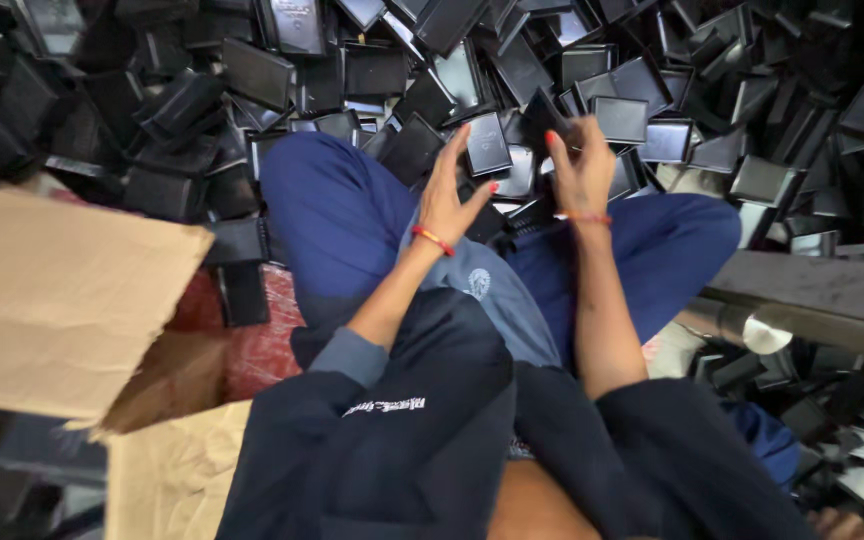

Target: The person sits cross-legged on the floor surrounded by a large pile of small black plastic parts. They repeatedly pick up individual parts, inspect them by turning them over in their hands, and place them back into the pile. The task involves continuous handling and visual inspection of the parts without a visible final destination or accumulation.

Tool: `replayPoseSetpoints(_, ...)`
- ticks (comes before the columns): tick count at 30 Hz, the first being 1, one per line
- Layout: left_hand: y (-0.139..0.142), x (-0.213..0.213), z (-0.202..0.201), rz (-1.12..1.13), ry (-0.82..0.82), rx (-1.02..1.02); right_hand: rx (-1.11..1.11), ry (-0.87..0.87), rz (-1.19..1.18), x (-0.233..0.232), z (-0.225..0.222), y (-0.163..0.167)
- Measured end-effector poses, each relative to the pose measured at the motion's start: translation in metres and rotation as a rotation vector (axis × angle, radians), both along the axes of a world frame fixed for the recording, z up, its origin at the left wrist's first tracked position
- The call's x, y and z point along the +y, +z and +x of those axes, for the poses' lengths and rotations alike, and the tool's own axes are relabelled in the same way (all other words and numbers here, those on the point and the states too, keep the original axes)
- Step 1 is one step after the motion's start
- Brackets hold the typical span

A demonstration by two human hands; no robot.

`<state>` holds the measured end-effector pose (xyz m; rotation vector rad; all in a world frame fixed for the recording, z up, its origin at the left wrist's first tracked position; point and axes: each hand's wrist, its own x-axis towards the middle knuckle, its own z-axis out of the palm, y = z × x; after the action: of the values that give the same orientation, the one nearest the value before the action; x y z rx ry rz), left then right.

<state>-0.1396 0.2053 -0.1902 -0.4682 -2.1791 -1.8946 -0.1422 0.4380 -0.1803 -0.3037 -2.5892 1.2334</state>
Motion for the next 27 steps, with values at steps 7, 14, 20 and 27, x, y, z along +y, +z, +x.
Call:
replayPoseSetpoints(7, -0.018, 0.005, -0.003, 0.016, -0.094, -0.327, -0.061, 0.315, -0.354, -0.015, 0.035, -0.062)
replayPoseSetpoints(14, 0.000, -0.009, -0.003, 0.029, -0.046, -0.047, -0.104, 0.417, -0.558, -0.055, -0.020, -0.073)
replayPoseSetpoints(20, 0.031, -0.041, -0.120, -0.209, -0.167, 0.131, -0.121, -0.064, -0.790, -0.031, -0.028, -0.058)
replayPoseSetpoints(27, 0.010, -0.105, -0.301, -0.746, 0.639, -0.073, 0.048, 0.102, -0.418, -0.033, -0.038, -0.082)
